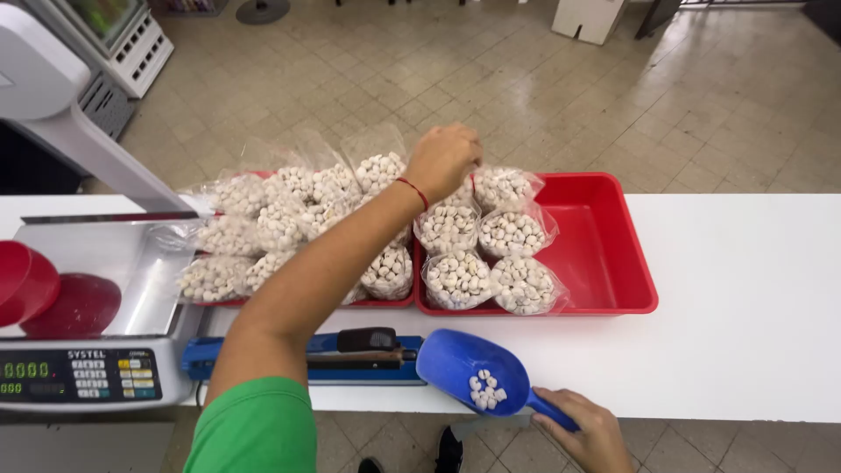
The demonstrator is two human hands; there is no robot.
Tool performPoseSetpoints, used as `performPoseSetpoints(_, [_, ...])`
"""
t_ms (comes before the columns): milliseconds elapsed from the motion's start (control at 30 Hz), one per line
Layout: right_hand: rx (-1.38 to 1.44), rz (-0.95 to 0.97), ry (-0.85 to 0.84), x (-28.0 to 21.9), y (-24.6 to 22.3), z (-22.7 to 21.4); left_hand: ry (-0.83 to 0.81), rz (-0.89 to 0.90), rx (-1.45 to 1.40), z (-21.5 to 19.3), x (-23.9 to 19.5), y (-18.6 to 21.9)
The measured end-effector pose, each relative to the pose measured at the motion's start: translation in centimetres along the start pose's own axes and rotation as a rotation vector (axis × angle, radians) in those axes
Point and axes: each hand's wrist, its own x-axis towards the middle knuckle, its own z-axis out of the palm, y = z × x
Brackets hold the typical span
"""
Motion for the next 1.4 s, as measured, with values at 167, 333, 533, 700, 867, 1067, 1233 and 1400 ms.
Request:
performPoseSetpoints(167, [0.009,0.109,-0.039,-2.0,0.2,0.1,0.021,0.144,0.23,7.6,3.8,-2.4])
performPoseSetpoints(333, [-0.056,0.179,-0.034,-3.8,1.6,-0.2,-0.069,0.12,0.166,5.3,4.3,0.0])
performPoseSetpoints(533, [0.143,0.105,-0.011,-2.7,0.7,-2.5,-0.069,0.178,-0.029,1.2,2.2,2.4])
performPoseSetpoints(700, [0.367,-0.142,0.069,-0.9,0.0,-2.6,0.177,0.407,-0.463,-4.2,-5.7,5.7])
performPoseSetpoints(867, [0.272,-0.029,-0.209,2.1,-1.9,-2.0,0.296,0.315,-0.633,-10.7,-19.3,7.9])
performPoseSetpoints(1067, [0.131,0.061,-0.722,9.1,-5.1,3.6,0.633,-0.309,-1.032,-11.4,-40.7,7.3])
performPoseSetpoints(1233, [0.258,-0.338,-0.44,8.8,-14.3,16.6,0.953,-0.88,-0.976,-11.2,-56.5,7.9])
performPoseSetpoints(1400, [0.416,-0.465,-0.609,8.9,-26.1,29.3,1.078,-1.237,-0.811,-16.1,-68.1,6.6])
